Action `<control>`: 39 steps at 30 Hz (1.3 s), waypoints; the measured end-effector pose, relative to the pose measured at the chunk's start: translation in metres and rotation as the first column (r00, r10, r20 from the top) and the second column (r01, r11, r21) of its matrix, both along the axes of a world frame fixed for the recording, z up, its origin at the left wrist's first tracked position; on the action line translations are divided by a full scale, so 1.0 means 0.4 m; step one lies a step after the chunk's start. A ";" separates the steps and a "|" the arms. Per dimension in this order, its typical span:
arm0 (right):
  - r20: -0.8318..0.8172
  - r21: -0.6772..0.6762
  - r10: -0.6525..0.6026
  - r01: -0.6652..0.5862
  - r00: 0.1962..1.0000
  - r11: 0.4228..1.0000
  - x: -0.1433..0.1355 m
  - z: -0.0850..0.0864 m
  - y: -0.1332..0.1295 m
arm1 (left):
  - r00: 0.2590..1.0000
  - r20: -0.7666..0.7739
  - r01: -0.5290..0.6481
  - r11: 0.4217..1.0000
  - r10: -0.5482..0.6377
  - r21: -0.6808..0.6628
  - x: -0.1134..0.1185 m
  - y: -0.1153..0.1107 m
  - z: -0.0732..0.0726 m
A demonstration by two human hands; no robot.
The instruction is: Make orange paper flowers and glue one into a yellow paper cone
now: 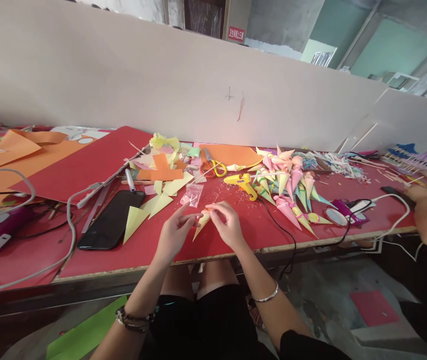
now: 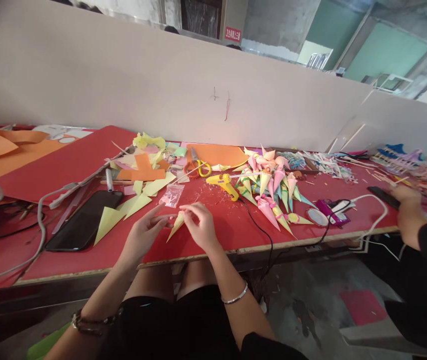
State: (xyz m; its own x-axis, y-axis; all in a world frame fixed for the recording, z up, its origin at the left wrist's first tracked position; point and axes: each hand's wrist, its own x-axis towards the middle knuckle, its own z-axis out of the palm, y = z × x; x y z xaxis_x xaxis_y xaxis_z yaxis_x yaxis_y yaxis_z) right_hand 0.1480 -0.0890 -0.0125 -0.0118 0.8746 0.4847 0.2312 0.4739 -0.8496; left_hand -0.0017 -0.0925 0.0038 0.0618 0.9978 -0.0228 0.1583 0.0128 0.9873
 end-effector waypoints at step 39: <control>-0.531 -0.404 -0.215 -0.022 0.820 0.914 0.033 -0.029 -0.002 | 0.752 -0.658 0.106 0.977 0.042 0.184 0.041 0.052 -0.048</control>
State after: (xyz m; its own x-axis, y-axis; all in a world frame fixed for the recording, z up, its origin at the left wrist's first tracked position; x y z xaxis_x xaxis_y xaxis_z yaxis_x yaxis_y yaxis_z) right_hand 0.1613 -0.0899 -0.0241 0.2486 0.9685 0.0137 -0.3074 0.0923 -0.9471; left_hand 0.0148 -0.0718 -0.0156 0.1375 0.9824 0.1265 0.7626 -0.1866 0.6194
